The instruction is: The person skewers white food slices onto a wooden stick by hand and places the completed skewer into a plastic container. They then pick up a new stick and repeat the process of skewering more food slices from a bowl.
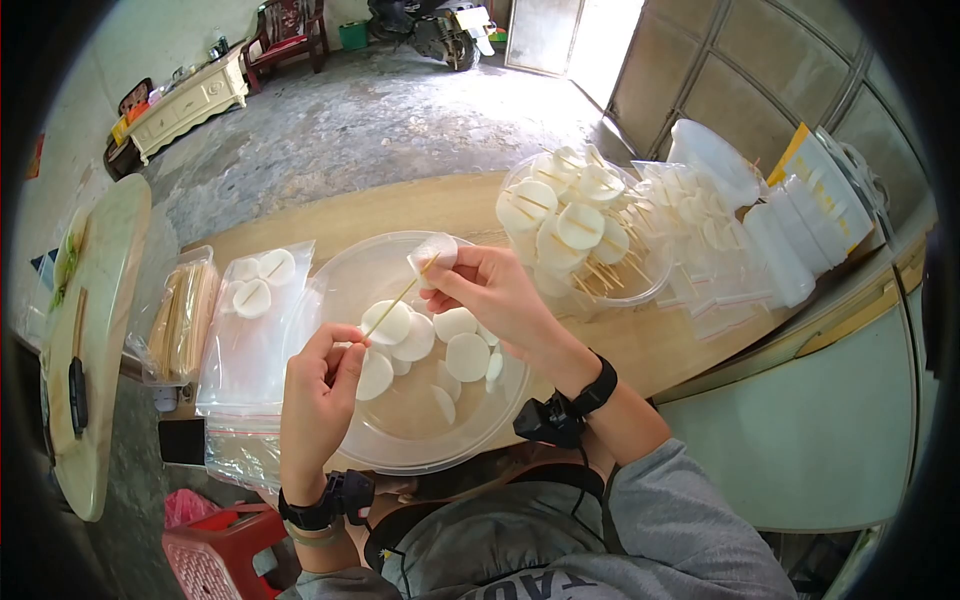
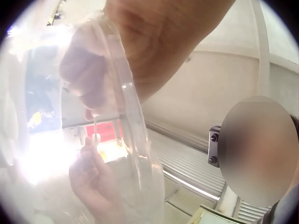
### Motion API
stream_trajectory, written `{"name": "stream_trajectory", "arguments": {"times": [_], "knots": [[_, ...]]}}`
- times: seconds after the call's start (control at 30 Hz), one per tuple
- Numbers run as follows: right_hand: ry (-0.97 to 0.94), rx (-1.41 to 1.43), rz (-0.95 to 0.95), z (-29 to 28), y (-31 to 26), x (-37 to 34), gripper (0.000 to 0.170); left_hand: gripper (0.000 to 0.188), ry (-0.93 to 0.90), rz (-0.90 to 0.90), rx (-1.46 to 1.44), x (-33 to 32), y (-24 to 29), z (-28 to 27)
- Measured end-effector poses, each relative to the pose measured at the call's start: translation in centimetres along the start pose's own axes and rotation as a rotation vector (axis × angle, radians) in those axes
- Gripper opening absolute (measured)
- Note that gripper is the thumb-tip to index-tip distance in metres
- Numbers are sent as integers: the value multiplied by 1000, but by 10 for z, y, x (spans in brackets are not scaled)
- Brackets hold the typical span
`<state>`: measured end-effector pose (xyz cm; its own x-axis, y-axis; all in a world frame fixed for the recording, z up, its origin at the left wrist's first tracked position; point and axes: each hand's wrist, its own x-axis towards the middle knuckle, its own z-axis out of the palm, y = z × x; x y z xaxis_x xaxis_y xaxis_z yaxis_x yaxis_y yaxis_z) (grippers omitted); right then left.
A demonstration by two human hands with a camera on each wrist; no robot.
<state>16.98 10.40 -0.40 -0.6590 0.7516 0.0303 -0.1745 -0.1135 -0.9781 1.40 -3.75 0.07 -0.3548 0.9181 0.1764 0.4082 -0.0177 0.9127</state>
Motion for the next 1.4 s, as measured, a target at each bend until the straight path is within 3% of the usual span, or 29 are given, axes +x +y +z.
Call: {"name": "stream_trajectory", "arguments": {"times": [0.33,0.5,0.6,0.8,1.3,1.4], "knots": [[65,-269,-168,7,2,-3,21,8,8,-10,-14,-1,0,0],[124,-689,-276,10,8,-6,23,9,11,-12,-11,0,2,-1],[44,-806,-375,18,4,-11,24,9,-37,-48,35,0,9,-2],[8,-606,-328,19,8,-6,25,10,-33,-35,-2,1,6,-2],[-280,-543,-136,19,-4,-14,19,9,-154,-76,-55,0,7,-4],[-244,-500,-136,16,0,-12,18,9,-178,-103,-97,0,8,-3]]}}
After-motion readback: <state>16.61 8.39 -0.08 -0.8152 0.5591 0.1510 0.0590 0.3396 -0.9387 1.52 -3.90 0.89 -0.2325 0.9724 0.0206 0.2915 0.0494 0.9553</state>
